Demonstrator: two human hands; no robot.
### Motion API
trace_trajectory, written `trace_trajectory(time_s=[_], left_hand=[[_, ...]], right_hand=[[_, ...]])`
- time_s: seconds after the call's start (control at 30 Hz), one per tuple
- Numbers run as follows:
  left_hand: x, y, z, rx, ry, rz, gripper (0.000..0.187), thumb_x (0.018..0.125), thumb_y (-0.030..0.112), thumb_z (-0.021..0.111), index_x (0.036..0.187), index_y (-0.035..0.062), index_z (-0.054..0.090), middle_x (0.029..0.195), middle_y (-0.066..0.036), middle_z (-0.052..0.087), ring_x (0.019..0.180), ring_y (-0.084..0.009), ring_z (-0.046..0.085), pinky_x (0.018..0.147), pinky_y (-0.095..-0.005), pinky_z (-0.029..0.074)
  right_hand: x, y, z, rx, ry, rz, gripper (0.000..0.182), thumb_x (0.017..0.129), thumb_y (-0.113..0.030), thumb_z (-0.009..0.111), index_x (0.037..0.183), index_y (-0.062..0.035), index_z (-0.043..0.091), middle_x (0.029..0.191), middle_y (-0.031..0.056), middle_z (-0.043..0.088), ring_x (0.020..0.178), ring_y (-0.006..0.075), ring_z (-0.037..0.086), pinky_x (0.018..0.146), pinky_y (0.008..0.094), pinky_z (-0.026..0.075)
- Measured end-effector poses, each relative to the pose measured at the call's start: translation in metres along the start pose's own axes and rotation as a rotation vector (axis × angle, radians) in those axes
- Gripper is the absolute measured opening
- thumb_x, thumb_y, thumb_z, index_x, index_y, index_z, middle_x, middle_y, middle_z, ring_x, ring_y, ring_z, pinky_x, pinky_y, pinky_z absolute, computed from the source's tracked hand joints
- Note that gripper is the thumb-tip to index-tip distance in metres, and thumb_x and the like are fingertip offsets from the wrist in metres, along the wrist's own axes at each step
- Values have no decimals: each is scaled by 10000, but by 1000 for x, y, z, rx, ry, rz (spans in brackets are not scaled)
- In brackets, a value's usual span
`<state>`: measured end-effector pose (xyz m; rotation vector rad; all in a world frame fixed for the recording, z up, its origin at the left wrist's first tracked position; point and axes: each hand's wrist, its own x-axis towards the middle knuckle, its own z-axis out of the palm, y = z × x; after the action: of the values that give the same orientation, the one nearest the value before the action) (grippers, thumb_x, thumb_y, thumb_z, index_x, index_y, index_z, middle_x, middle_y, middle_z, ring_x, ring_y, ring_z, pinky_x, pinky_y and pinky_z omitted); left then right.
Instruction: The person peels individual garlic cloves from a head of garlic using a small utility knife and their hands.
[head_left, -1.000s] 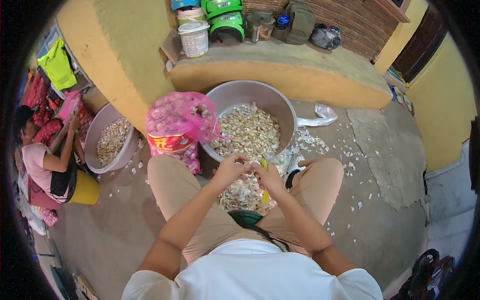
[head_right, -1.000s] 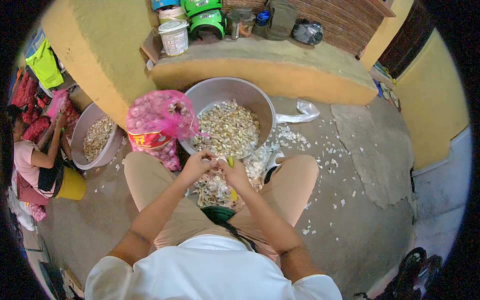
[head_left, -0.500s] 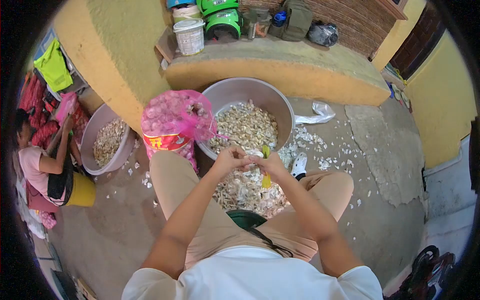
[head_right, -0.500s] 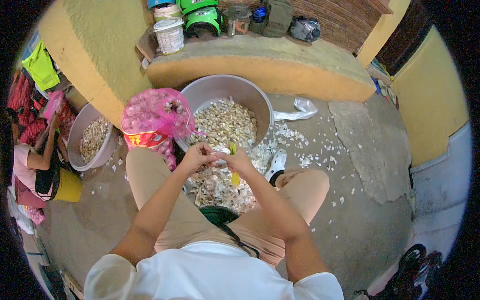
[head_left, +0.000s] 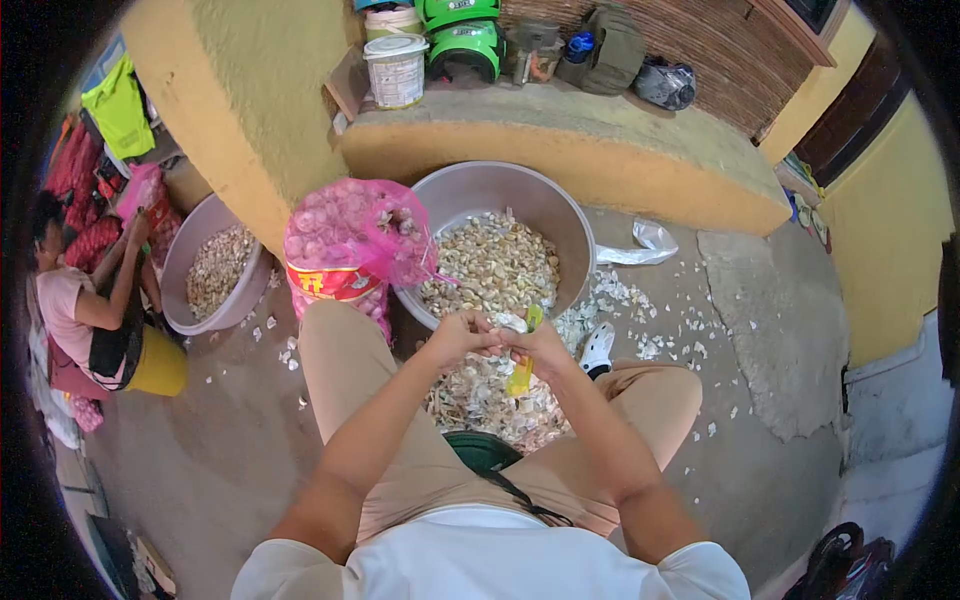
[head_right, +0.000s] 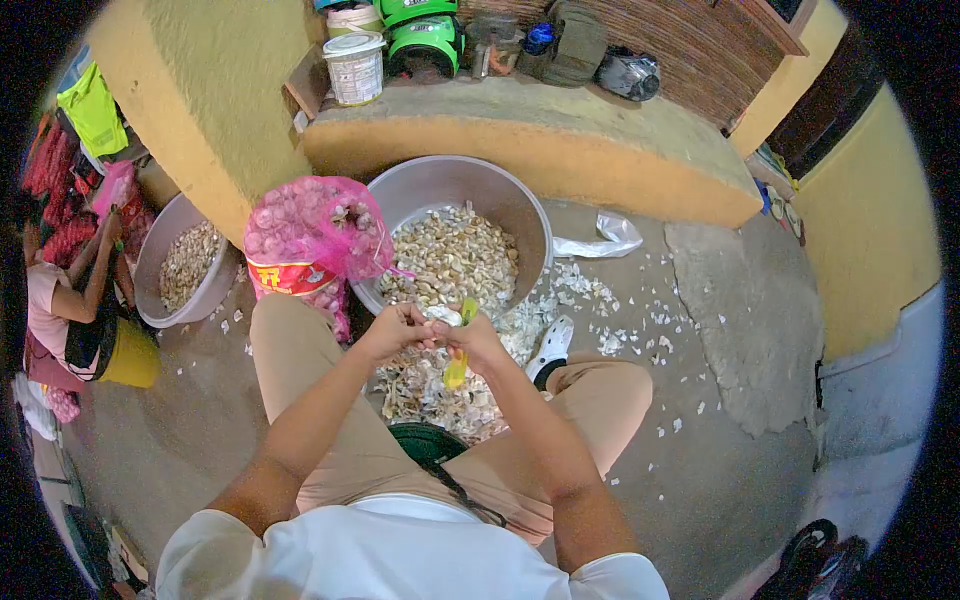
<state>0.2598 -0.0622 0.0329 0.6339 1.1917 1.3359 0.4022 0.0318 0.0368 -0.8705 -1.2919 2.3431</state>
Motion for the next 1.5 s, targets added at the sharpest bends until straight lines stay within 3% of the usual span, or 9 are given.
trace_trajectory(time_s=[0.07,0.37,0.57,0.87,0.97,1.07,1.17,1.27,1.5], left_hand=[[5,-6,-4,21,24,-3,145,727,62,635,739,2,504,682,-86,582,606,-144,594,538,-245,499],[12,-8,-15,-331,8,-96,84,781,83,573,828,51,511,724,-42,577,646,-113,588,551,-198,487],[27,-24,-24,-536,64,3,122,803,76,531,902,37,471,824,-75,563,719,-160,591,621,-234,519],[35,-25,-39,-596,321,85,122,814,77,504,924,61,453,812,-49,532,720,-151,564,616,-274,499],[30,-12,-31,-389,385,17,133,821,123,487,933,58,458,815,-58,523,718,-161,557,598,-290,490],[24,-13,-26,-187,164,-248,170,828,170,457,949,52,467,798,-55,505,708,-163,542,592,-293,482],[27,-23,-21,-359,19,-371,204,846,238,448,938,60,485,790,-29,487,693,-138,520,589,-279,476],[25,-17,-15,-373,-35,-332,206,825,286,499,922,105,521,793,8,499,708,-109,516,563,-268,455],[24,-23,-18,-243,39,-285,185,843,266,488,888,93,535,709,18,486,597,-76,468,472,-214,388]], right_hand=[[8,3,-2,-6,-9,-33,624,666,-70,694,1142,53,310,687,55,529,497,93,457,401,208,346],[15,-4,11,129,147,-25,217,703,-8,630,873,-3,495,708,34,536,489,87,454,408,225,377],[36,16,6,355,191,12,147,700,14,614,771,-41,498,573,-29,443,415,55,369,407,215,333],[40,8,19,300,228,-25,187,679,0,643,782,-40,493,593,-16,466,426,63,363,412,217,330],[41,7,18,215,283,-50,228,666,-22,666,820,-36,499,589,-10,468,431,65,374,413,219,337],[41,1,16,27,300,-95,285,647,-46,692,852,-32,494,594,-3,480,445,73,398,406,223,343],[42,1,12,-37,323,-55,313,630,-58,706,855,-25,491,596,2,488,447,85,418,384,229,341],[35,-3,15,-264,293,14,274,655,-42,656,881,2,508,615,31,523,436,100,450,357,221,349],[35,9,10,-200,250,-42,340,649,-34,653,950,13,502,641,46,552,438,90,449,359,219,352]])
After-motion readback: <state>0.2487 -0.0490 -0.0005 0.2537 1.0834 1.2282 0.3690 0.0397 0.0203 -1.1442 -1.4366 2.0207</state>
